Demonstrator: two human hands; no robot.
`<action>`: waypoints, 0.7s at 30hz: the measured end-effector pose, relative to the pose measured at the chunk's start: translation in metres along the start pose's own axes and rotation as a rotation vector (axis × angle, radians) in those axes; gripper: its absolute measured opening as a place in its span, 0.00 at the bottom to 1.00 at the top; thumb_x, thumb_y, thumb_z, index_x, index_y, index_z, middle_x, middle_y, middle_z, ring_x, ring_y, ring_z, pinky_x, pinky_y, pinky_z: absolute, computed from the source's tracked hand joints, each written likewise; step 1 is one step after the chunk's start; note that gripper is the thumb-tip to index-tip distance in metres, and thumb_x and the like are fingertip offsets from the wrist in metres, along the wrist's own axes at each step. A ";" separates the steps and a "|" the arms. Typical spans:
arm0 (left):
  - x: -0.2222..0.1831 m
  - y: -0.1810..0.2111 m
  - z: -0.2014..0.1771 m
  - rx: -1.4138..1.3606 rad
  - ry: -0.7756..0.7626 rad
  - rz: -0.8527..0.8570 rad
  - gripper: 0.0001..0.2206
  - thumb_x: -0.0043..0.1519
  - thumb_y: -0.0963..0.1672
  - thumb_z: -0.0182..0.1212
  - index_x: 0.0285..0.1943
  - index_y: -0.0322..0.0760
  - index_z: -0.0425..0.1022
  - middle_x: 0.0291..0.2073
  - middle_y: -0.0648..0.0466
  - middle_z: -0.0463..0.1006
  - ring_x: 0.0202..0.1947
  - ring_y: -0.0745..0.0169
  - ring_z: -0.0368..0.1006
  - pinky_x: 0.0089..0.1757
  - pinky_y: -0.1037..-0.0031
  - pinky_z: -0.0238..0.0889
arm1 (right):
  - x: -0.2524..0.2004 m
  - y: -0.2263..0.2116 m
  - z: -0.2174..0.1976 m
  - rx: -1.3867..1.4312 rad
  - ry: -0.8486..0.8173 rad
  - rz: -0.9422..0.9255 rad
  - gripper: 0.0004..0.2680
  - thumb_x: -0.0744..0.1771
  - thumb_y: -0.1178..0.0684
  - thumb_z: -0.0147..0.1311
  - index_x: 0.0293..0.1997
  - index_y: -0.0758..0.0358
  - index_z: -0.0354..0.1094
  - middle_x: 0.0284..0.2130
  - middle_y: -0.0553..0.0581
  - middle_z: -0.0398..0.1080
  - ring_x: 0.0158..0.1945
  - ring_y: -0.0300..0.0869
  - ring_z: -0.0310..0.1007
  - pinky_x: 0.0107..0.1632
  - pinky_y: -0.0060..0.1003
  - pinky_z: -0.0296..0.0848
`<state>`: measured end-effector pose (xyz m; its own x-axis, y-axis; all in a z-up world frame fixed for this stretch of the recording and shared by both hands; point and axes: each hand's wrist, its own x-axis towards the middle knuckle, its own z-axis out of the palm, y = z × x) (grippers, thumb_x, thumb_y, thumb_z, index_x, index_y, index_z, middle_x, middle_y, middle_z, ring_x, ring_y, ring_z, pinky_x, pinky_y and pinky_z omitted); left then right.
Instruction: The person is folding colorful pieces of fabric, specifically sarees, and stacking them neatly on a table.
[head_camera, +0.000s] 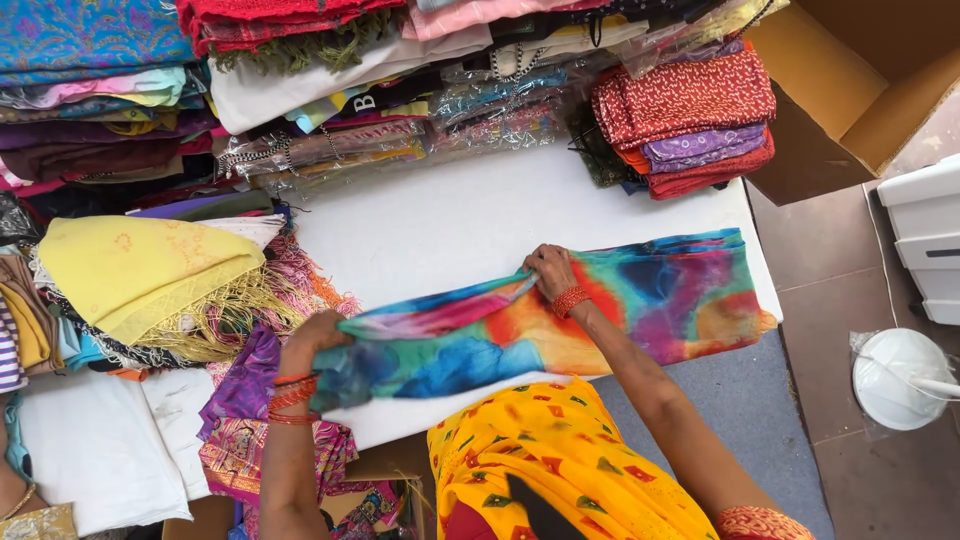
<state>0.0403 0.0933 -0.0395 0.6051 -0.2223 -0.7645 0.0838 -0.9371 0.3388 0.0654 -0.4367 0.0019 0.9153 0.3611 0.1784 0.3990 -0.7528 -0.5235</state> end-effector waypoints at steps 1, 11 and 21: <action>0.004 -0.005 -0.011 -0.022 0.083 0.019 0.18 0.50 0.49 0.71 0.48 0.41 0.85 0.44 0.45 0.84 0.47 0.46 0.82 0.51 0.61 0.73 | 0.007 0.000 -0.002 -0.003 0.044 0.008 0.10 0.57 0.67 0.57 0.33 0.56 0.73 0.33 0.55 0.68 0.45 0.54 0.68 0.52 0.46 0.62; -0.029 0.034 -0.100 0.027 0.719 -0.304 0.13 0.65 0.44 0.63 0.57 0.36 0.71 0.43 0.33 0.81 0.47 0.32 0.77 0.49 0.47 0.68 | 0.071 -0.015 0.004 -0.181 0.208 0.181 0.19 0.60 0.67 0.57 0.55 0.54 0.70 0.47 0.60 0.68 0.56 0.53 0.65 0.65 0.56 0.55; -0.034 0.113 -0.005 0.197 1.185 0.087 0.24 0.60 0.42 0.64 0.67 0.34 0.66 0.70 0.38 0.62 0.71 0.40 0.55 0.65 0.46 0.48 | -0.064 -0.018 0.019 -0.260 -0.089 0.008 0.22 0.68 0.44 0.53 0.70 0.55 0.57 0.67 0.64 0.57 0.72 0.56 0.51 0.70 0.62 0.46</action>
<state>0.0327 -0.0035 0.0276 0.9626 0.0017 0.2709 -0.0534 -0.9792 0.1959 -0.0010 -0.4356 -0.0158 0.9145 0.3930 0.0957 0.4033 -0.8675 -0.2913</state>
